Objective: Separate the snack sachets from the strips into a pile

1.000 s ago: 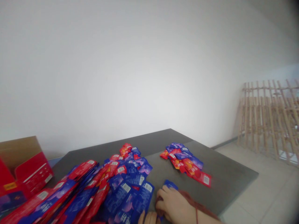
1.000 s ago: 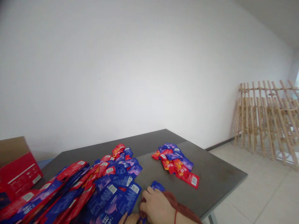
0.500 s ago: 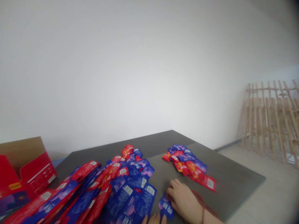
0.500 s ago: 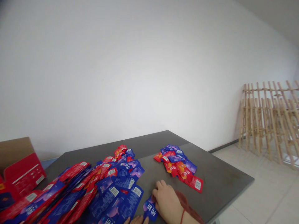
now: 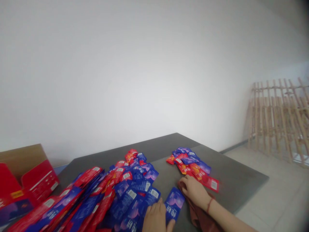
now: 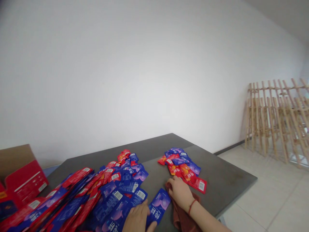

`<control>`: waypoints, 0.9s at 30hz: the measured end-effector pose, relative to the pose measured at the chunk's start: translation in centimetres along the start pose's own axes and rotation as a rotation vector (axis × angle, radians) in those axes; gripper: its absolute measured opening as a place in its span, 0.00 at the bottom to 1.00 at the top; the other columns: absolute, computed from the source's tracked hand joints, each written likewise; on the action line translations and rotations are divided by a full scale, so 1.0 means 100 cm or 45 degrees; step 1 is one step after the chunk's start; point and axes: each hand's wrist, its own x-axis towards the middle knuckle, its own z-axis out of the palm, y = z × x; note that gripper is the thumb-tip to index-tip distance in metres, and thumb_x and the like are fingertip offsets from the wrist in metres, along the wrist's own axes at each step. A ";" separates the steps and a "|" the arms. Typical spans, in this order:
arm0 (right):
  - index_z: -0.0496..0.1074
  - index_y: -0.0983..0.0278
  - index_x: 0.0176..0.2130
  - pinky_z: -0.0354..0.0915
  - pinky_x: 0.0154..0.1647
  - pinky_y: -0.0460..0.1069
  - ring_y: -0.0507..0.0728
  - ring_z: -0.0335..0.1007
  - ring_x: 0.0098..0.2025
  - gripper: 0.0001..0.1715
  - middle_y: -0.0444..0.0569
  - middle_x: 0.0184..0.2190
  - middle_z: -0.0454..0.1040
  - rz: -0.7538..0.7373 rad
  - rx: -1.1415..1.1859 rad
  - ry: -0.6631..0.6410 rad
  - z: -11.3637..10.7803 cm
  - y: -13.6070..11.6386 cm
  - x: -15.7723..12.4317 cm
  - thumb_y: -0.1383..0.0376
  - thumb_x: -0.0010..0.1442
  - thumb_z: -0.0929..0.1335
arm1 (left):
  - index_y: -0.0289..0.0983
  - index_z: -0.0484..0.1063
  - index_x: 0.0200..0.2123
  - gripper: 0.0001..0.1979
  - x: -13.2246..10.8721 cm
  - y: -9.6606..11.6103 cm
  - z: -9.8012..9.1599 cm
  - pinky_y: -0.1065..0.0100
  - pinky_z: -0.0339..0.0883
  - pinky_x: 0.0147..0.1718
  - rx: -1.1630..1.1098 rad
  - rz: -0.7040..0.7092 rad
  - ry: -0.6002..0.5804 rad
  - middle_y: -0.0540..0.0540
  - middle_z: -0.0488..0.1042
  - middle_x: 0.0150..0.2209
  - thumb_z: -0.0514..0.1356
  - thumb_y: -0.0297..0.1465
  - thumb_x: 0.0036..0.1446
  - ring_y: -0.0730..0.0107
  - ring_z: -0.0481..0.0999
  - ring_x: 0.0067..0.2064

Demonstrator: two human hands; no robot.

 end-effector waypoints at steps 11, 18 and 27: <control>0.75 0.60 0.50 0.63 0.51 0.49 0.58 0.71 0.50 0.17 0.51 0.48 0.74 -0.023 0.151 0.075 0.009 0.010 -0.006 0.68 0.63 0.64 | 0.29 0.71 0.54 0.32 0.056 0.020 -0.029 0.57 0.57 0.58 -0.127 -0.298 -0.322 0.35 0.75 0.53 0.71 0.28 0.43 0.45 0.69 0.58; 0.75 0.61 0.50 0.63 0.53 0.51 0.59 0.71 0.52 0.18 0.52 0.48 0.75 -0.077 0.264 0.149 0.010 0.008 -0.010 0.69 0.61 0.64 | 0.32 0.73 0.44 0.26 0.058 0.023 -0.029 0.60 0.63 0.51 -0.161 -0.284 -0.302 0.38 0.76 0.47 0.74 0.29 0.40 0.49 0.73 0.53; 0.74 0.63 0.50 0.61 0.58 0.54 0.60 0.70 0.54 0.19 0.54 0.50 0.75 -0.028 0.494 0.256 -0.002 0.021 -0.002 0.67 0.62 0.62 | 0.41 0.73 0.43 0.16 0.039 0.031 -0.027 0.60 0.70 0.44 0.187 0.149 -0.020 0.46 0.76 0.44 0.56 0.18 0.57 0.57 0.76 0.47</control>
